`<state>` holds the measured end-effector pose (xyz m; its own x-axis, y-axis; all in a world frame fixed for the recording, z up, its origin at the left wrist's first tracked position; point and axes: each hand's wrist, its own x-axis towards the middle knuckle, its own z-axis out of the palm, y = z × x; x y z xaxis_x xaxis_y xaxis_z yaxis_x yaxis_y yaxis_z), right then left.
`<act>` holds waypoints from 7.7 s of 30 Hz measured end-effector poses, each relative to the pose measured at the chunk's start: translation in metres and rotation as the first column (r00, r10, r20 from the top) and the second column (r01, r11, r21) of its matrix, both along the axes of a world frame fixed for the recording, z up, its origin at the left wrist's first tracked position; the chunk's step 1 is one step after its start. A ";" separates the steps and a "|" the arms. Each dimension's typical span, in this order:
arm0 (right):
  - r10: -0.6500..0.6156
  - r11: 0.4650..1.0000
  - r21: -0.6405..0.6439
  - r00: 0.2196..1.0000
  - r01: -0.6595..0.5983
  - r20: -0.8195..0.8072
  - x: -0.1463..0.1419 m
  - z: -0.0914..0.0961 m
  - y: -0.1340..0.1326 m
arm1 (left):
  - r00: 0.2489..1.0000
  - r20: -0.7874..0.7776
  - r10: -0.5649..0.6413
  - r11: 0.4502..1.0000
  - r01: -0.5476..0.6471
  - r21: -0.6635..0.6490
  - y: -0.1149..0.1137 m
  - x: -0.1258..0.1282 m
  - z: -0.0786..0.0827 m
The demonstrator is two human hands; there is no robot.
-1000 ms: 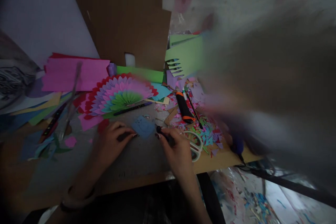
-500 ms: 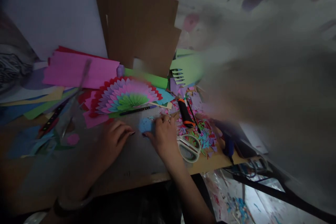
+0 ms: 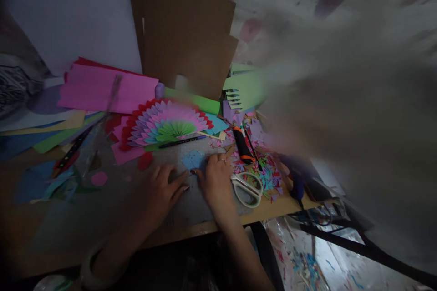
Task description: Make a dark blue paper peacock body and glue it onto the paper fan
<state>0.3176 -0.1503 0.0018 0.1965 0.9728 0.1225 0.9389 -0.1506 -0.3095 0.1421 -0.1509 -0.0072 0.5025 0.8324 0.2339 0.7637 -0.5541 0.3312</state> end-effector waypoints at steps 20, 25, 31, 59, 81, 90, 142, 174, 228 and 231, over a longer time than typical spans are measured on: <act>-0.020 0.976 0.131 0.668 0.175 -0.744 0.080 0.034 -0.014 | 0.999 -0.037 -0.020 1.000 0.019 -0.020 0.007 0.015 -0.003; -0.021 1.000 -0.002 0.678 0.029 -0.735 0.062 0.033 -0.028 | 0.997 0.072 -0.017 1.000 0.016 0.021 0.011 -0.003 0.003; -0.005 0.985 -0.134 0.767 -0.106 -0.642 0.033 0.024 -0.031 | 0.996 0.087 -0.019 0.994 0.009 0.112 -0.014 -0.026 -0.002; -0.063 0.971 -0.226 0.825 -0.080 -0.562 0.000 0.015 -0.023 | 0.983 -0.177 0.046 0.994 -0.027 0.105 -0.031 -0.010 -0.006; -0.050 0.950 -0.212 0.558 -0.230 -0.828 0.004 0.008 -0.012 | 0.990 -0.125 0.057 0.982 -0.033 0.188 -0.031 -0.009 -0.007; -0.136 0.873 -0.240 0.262 -0.425 -0.956 0.015 0.021 -0.015 | 0.991 0.112 -0.077 0.891 0.018 0.455 -0.019 -0.028 0.008; 0.174 0.984 0.176 -0.106 -0.014 -0.979 -0.063 0.059 -0.061 | 0.333 0.780 0.529 0.826 0.007 -0.563 -0.036 -0.007 0.088; 0.294 0.956 0.288 0.234 -0.061 -0.927 -0.057 0.048 -0.075 | 0.734 0.670 0.115 0.975 0.046 -0.219 -0.015 -0.039 0.092; 0.154 0.987 0.160 0.155 0.025 -0.976 -0.049 0.048 -0.078 | 0.772 0.616 0.157 0.964 0.017 -0.267 -0.025 -0.018 0.090; 0.139 0.988 0.147 0.155 0.042 -0.978 -0.050 0.047 -0.077 | 0.733 0.648 0.207 0.960 -0.026 -0.278 -0.028 -0.015 0.088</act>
<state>0.2677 -0.2273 0.0483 0.1923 0.9808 -0.0308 -0.1664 0.0016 -0.9861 0.1271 -0.1789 0.0810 0.1876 0.9471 0.2604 0.3491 -0.3121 0.8836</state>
